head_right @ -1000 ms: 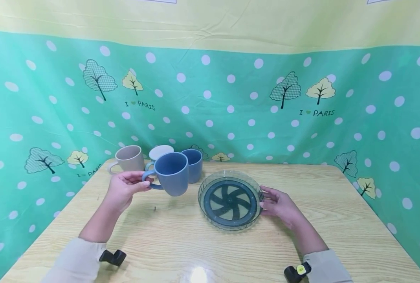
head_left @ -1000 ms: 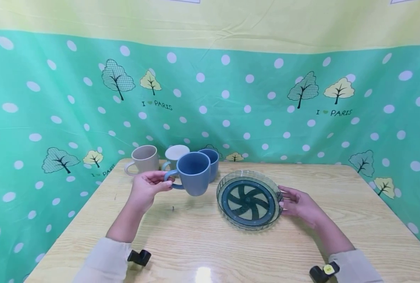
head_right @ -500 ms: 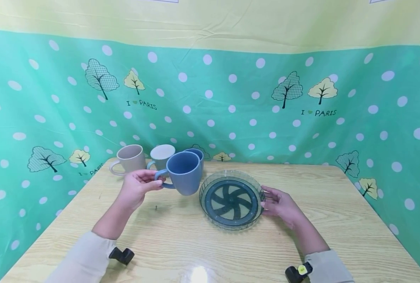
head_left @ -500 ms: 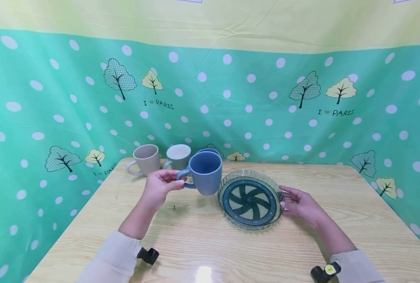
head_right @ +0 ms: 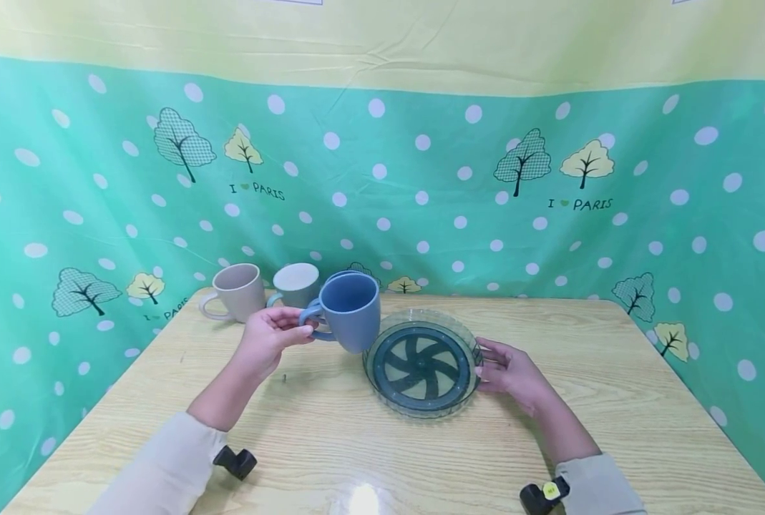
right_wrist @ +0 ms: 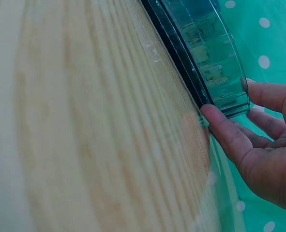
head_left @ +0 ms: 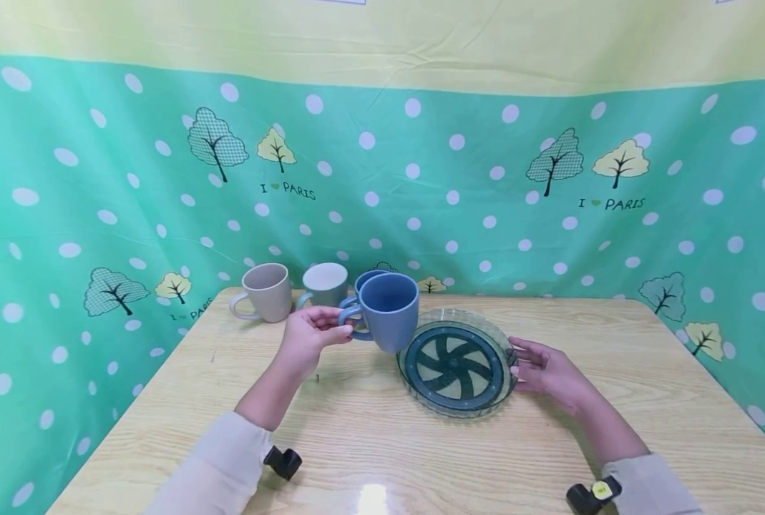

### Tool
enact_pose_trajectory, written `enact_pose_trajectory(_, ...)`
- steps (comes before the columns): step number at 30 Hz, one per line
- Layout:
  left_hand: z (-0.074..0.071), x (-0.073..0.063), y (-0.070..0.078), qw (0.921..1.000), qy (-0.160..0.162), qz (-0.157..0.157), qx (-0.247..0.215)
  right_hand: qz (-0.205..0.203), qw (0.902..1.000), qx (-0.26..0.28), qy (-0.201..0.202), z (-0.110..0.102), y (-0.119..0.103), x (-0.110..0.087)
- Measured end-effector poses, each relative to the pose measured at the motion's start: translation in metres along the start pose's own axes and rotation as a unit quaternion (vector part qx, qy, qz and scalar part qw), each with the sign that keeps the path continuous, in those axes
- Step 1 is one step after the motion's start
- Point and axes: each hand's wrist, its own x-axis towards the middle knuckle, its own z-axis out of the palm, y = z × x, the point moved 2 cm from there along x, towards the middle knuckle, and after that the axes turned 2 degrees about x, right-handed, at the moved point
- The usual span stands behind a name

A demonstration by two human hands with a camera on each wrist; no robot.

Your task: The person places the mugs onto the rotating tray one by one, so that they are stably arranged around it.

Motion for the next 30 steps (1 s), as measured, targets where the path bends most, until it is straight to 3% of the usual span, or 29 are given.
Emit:
enact_pose_trajectory(14,0.028,0.012,-0.007,0.9986,0.032,-0.042,0.003,0.002,1.0000,0.003,0.001,0.001,0.001,0.000)
enact_pose_trajectory(30,0.059,0.029,-0.018,0.9965,0.049,-0.052,0.043,0.006,1.0000,0.006,0.005,0.002,-0.001,-0.001)
